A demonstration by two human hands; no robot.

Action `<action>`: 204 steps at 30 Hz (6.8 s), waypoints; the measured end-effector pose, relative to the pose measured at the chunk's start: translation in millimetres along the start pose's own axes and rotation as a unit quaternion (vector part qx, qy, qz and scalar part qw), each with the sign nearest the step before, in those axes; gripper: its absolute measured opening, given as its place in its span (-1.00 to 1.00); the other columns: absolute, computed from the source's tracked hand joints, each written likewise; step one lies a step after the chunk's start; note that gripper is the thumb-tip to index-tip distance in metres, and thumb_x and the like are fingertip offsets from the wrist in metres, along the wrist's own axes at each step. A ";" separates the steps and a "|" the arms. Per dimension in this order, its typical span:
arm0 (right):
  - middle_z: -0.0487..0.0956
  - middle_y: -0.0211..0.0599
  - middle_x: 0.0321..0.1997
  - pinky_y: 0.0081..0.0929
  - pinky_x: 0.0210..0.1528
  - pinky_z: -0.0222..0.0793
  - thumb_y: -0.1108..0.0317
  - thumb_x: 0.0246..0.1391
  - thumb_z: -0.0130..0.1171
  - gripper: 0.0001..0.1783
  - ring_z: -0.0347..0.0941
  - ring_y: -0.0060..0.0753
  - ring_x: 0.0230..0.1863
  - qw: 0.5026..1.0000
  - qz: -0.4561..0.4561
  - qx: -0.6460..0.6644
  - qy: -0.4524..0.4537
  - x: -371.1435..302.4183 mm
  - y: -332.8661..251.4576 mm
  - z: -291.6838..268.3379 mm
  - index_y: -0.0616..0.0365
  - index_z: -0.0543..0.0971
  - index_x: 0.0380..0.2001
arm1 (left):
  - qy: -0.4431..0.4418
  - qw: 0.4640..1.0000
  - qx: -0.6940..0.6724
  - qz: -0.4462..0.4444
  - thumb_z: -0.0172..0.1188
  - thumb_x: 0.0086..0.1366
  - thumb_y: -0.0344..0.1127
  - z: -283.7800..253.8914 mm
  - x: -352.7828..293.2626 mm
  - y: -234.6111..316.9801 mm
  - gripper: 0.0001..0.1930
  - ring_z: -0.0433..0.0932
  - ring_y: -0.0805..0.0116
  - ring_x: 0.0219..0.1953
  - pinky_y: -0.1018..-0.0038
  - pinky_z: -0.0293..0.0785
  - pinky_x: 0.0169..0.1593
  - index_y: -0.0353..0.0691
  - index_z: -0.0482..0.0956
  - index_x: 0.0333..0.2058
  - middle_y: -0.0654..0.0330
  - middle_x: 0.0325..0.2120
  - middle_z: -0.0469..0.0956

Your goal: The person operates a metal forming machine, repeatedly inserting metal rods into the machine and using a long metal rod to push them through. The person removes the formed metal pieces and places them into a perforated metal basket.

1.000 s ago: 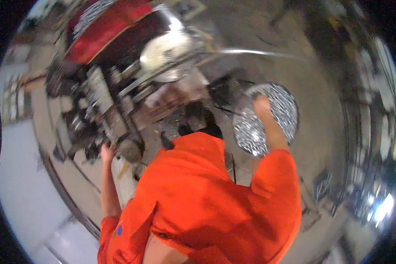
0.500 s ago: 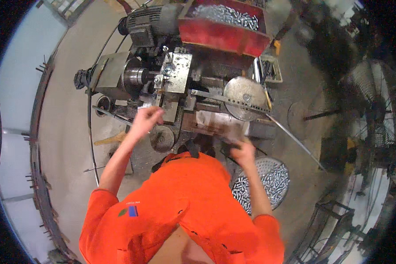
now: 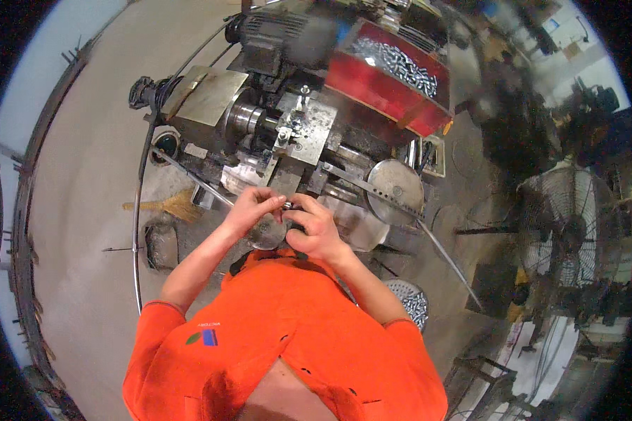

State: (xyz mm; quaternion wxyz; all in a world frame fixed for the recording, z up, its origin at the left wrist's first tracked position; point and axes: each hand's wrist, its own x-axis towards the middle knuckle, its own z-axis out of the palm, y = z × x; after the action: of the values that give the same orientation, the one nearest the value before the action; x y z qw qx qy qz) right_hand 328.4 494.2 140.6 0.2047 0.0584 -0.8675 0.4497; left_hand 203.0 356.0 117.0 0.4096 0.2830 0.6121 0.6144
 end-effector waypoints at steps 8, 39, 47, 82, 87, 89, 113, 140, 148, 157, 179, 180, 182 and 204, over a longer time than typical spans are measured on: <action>0.50 -0.07 -0.29 -0.33 -0.26 0.37 0.39 -0.47 0.09 -0.68 0.43 -0.06 -0.32 0.997 -0.045 -0.017 -0.065 41.5 11.5 23.7 0.19 0.58 -0.47 | 0.100 0.972 0.212 0.022 0.24 0.06 -0.24 -31.1 -9.3 17.4 -0.75 0.46 0.55 -0.56 0.54 0.38 -0.46 -0.36 0.55 -0.52 0.24 -0.67 0.53; 0.53 0.05 -0.46 -0.25 -0.19 0.37 0.33 -0.49 0.11 -0.75 0.43 0.03 -0.29 0.937 0.097 -0.256 -0.218 208.9 115.0 59.7 0.17 0.62 -0.60 | 0.429 0.748 0.425 -0.275 0.16 0.01 -0.24 -232.0 -234.9 -89.9 -0.72 0.49 -0.06 -0.34 0.19 0.39 -0.29 -0.30 0.48 -0.34 -0.10 -0.46 0.51; 0.48 -0.08 -0.55 -0.26 -0.32 0.38 0.40 -0.52 0.11 -0.82 0.42 -0.01 -0.41 0.949 0.037 -0.272 -0.157 201.5 127.4 61.7 0.15 0.60 -0.67 | 0.328 0.569 0.719 -0.227 0.16 -0.12 -0.39 -406.8 -279.1 -106.1 -0.82 0.52 0.14 -0.51 0.25 0.40 -0.43 -0.15 0.43 -0.45 0.10 -0.59 0.49; 0.45 -0.09 -0.02 -0.34 0.08 0.25 0.29 -0.41 0.21 -0.45 0.33 -0.10 0.05 0.706 0.519 -0.480 0.036 -248.8 163.0 -217.0 0.09 0.51 -0.16 | 0.207 0.759 0.588 -0.188 0.14 0.07 -0.12 -291.2 -46.6 -178.6 -0.72 0.57 0.13 -0.47 0.31 0.47 -0.35 -0.16 0.55 -0.31 0.05 -0.47 0.57; 0.48 -0.03 -0.10 -0.22 -0.07 0.34 0.32 -0.35 0.20 -0.45 0.40 -0.01 -0.08 0.563 0.667 -0.486 -0.038 -321.1 188.9 -239.8 0.14 0.41 -0.14 | 0.302 0.884 0.278 -0.223 0.11 0.16 -0.11 -288.0 -61.3 -121.5 -0.57 0.53 0.33 -0.64 0.45 0.45 -0.51 -0.38 0.42 -0.15 -0.01 -0.52 0.55; 0.52 0.00 -0.25 -0.20 -0.11 0.36 0.29 -0.33 0.16 -0.59 0.44 0.01 -0.16 0.572 0.657 -0.491 0.010 -323.2 186.0 -231.8 0.15 0.44 -0.29 | 0.357 0.902 0.124 -0.210 0.09 0.17 -0.05 -265.2 -48.1 -100.1 -0.50 0.53 0.30 -0.62 0.49 0.46 -0.54 -0.42 0.38 -0.11 -0.04 -0.52 0.54; 0.44 -0.10 -0.68 -0.36 -0.50 0.27 0.24 -0.31 0.06 -0.73 0.36 -0.17 -0.60 0.695 0.622 0.007 0.361 -316.2 83.2 22.6 0.24 0.49 -0.55 | 0.493 0.859 0.073 -0.114 0.07 0.06 -0.30 -216.4 13.5 -140.1 -0.79 0.31 0.38 -0.79 0.45 0.24 -0.72 -0.36 0.32 -0.53 0.17 -0.75 0.34; 0.52 0.06 -0.22 -0.28 -0.07 0.36 0.33 -0.40 0.13 -0.44 0.45 0.00 -0.16 0.707 0.637 -0.289 0.106 -319.6 115.0 -10.1 0.15 0.50 -0.14 | 0.068 0.709 0.674 -0.197 0.04 0.12 0.02 -272.3 -17.0 -201.3 -0.65 0.52 0.05 -0.25 0.21 0.43 -0.25 -0.12 0.53 -0.28 0.09 -0.30 0.55; 0.56 -0.02 -0.40 -0.34 -0.22 0.42 0.35 -0.37 0.09 -0.66 0.51 -0.07 -0.34 0.732 0.616 -0.276 0.093 -310.0 80.8 -0.5 0.17 0.60 -0.39 | 0.307 0.688 0.621 -0.217 0.03 0.13 -0.09 -231.5 -12.4 -320.0 -0.71 0.58 0.17 -0.38 0.21 0.48 -0.37 -0.09 0.54 -0.27 0.15 -0.38 0.57; 0.56 -0.03 -0.45 -0.33 -0.27 0.41 0.40 -0.39 0.11 -0.69 0.51 -0.07 -0.36 0.787 0.531 -0.300 0.098 -211.5 95.5 -67.7 0.20 0.58 -0.42 | 0.050 0.703 0.661 -0.259 0.00 0.14 0.09 -275.1 -11.1 -267.5 -0.55 0.54 0.00 -0.30 0.16 0.47 -0.28 -0.19 0.47 -0.24 0.01 -0.34 0.55; 0.53 0.04 -0.53 -0.25 -0.29 0.46 0.32 -0.47 0.10 -0.76 0.50 0.01 -0.41 0.928 0.118 -0.295 -0.194 199.6 112.8 60.5 0.24 0.58 -0.63 | 0.558 0.650 0.387 -0.341 -0.36 0.22 0.24 -312.0 -276.4 -101.7 -0.34 0.49 -0.06 -0.25 0.13 0.33 -0.16 -0.19 0.59 -0.39 -0.04 -0.41 0.55; 0.53 0.05 -0.52 -0.25 -0.27 0.45 0.32 -0.46 0.10 -0.76 0.50 0.00 -0.41 0.935 0.122 -0.277 -0.187 198.3 114.1 59.5 0.25 0.57 -0.63 | 0.572 0.627 0.399 -0.346 -0.36 0.22 0.24 -293.7 -266.4 -104.0 -0.34 0.49 -0.07 -0.26 0.14 0.34 -0.18 -0.19 0.59 -0.40 -0.04 -0.42 0.55; 0.53 0.05 -0.52 -0.26 -0.25 0.45 0.33 -0.46 0.10 -0.76 0.50 0.00 -0.40 0.937 0.118 -0.275 -0.177 196.4 114.2 56.0 0.27 0.57 -0.63 | 0.604 0.571 0.426 -0.358 -0.34 0.23 0.23 -232.9 -235.6 -113.0 -0.35 0.50 -0.10 -0.31 0.14 0.35 -0.22 -0.20 0.59 -0.40 -0.05 -0.45 0.55; 0.45 -0.22 -0.15 -0.25 -0.16 0.37 0.36 -0.44 0.10 -0.59 0.40 -0.09 -0.16 0.950 0.165 -0.150 0.221 -120.3 104.2 -40.6 0.08 0.51 -0.32 | 0.355 0.860 0.326 -0.167 0.08 0.12 -0.35 -336.0 -124.2 -108.9 -0.80 0.43 0.32 -0.78 0.44 0.39 -0.72 -0.43 0.36 -0.49 0.05 -0.78 0.43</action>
State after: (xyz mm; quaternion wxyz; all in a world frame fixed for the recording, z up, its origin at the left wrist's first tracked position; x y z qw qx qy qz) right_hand 420.4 578.2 33.6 0.3209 -0.2174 -0.8553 0.3437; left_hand -2.6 66.4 -1.5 0.1448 0.0569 0.9195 0.3609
